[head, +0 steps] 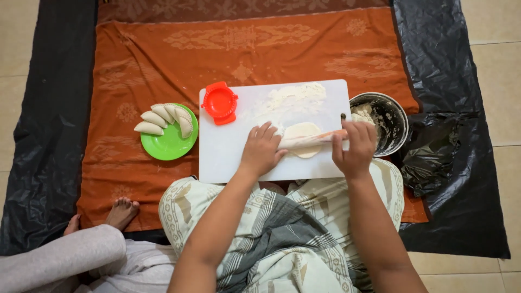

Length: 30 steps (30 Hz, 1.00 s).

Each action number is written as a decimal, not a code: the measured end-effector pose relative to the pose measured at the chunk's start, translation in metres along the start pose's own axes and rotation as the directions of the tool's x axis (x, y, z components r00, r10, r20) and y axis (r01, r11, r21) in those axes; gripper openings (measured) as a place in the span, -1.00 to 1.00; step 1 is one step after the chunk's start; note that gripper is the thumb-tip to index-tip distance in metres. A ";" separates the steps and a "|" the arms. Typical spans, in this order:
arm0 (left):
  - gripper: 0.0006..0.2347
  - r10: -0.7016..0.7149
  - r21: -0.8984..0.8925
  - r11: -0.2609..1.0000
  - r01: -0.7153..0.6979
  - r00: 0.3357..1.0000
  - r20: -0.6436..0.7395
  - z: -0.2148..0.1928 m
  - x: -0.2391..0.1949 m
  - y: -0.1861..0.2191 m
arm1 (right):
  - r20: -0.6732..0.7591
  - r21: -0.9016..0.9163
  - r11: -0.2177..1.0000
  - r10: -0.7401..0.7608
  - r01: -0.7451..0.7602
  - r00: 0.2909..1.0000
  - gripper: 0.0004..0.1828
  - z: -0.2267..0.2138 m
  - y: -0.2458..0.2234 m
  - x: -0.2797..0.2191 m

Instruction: Rolling out dough with a rolling pin and using a plastic mold to shape pastries.

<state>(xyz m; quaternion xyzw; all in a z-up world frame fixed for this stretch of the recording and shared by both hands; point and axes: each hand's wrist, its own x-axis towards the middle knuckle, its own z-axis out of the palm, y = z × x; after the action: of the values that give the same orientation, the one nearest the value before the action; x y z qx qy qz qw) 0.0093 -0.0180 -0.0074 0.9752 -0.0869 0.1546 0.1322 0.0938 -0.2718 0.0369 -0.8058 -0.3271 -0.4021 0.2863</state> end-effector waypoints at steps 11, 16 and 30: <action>-0.37 -0.245 0.059 0.965 0.254 0.961 -0.131 0.007 0.073 -0.035 | 0.371 -0.377 0.926 0.183 -0.033 0.910 -0.36 0.091 0.037 0.011; -0.33 -0.329 0.096 0.944 0.315 0.919 0.219 -0.003 0.035 -0.002 | 0.398 -0.334 0.942 0.129 0.012 0.908 -0.33 0.051 0.018 -0.034; -0.26 -0.254 0.053 0.964 0.259 0.964 -0.078 0.021 0.086 -0.032 | 0.526 -0.345 0.935 0.267 -0.084 0.808 -0.17 0.088 0.050 -0.003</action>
<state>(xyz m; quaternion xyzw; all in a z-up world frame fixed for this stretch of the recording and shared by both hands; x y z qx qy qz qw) 0.1026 -0.0046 -0.0062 0.9759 0.0498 0.1730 0.1236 0.1713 -0.2396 -0.0204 -0.9496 -0.2540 -0.1630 0.0848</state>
